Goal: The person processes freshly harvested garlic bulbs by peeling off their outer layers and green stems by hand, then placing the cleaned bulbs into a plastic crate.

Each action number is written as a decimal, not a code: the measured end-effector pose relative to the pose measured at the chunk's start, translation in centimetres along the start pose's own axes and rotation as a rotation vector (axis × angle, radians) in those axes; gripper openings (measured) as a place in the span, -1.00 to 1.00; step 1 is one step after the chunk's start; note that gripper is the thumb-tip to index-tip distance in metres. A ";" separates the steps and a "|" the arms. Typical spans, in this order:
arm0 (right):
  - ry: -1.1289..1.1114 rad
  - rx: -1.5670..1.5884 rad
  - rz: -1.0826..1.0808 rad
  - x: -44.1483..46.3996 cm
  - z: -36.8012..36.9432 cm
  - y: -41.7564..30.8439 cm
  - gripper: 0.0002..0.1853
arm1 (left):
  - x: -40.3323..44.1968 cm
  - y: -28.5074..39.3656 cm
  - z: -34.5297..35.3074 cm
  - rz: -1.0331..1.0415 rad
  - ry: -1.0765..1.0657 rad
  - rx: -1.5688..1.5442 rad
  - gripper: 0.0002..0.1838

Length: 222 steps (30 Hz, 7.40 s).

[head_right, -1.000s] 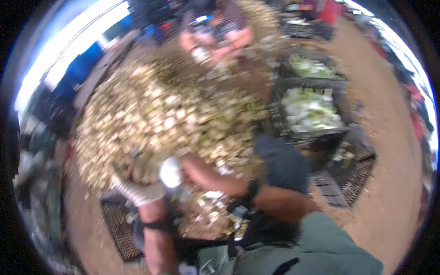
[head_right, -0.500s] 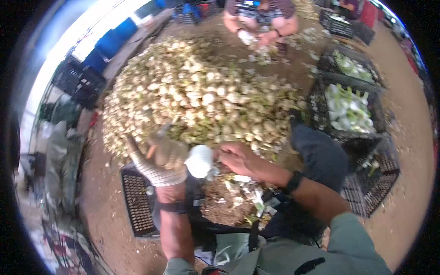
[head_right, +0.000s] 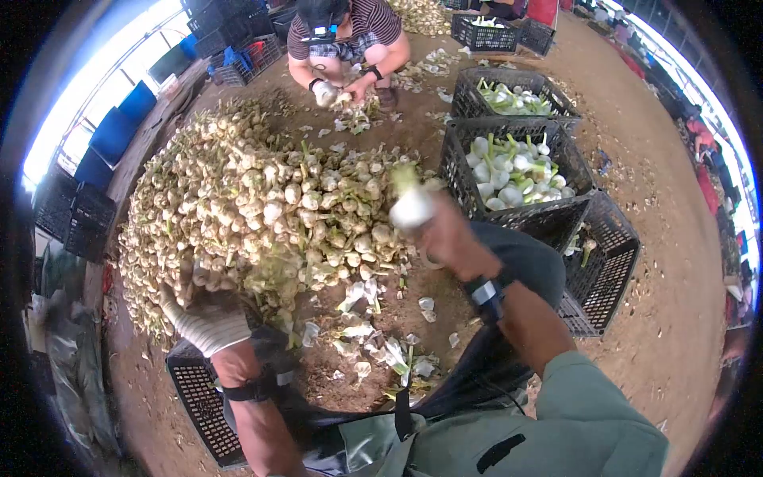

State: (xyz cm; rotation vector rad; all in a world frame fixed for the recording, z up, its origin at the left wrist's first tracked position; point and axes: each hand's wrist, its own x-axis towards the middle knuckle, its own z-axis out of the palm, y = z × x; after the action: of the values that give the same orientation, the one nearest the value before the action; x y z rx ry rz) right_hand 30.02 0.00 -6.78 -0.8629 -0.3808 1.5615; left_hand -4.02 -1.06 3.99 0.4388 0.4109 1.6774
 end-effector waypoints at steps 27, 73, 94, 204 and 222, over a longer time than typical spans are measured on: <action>-0.010 -1.935 -0.013 14.6 -11.7 25.6 -0.68 | -2.4 5.9 -5.7 0.070 0.085 0.138 -0.43; -0.279 -1.007 -0.838 -2.3 14.1 10.3 -0.69 | 0.0 -7.6 -3.3 0.530 0.098 1.109 -0.68; -0.245 -0.797 -0.768 -1.6 15.2 11.0 -0.79 | 0.6 -7.6 -2.7 0.441 0.217 0.972 -0.69; -0.383 -1.325 -1.155 -1.8 12.0 12.6 -0.84 | -0.7 -7.0 -4.0 0.283 0.166 0.759 -0.56; -0.577 -1.028 -1.467 -3.1 14.3 10.3 -0.87 | -0.7 -5.8 0.5 0.087 0.531 0.177 -0.75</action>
State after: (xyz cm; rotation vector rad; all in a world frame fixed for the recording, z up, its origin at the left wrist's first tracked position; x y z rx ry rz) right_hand 12.54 -1.61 -3.29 -0.5114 -1.8305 0.0772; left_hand 1.27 -0.94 1.49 0.1319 0.9458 1.8420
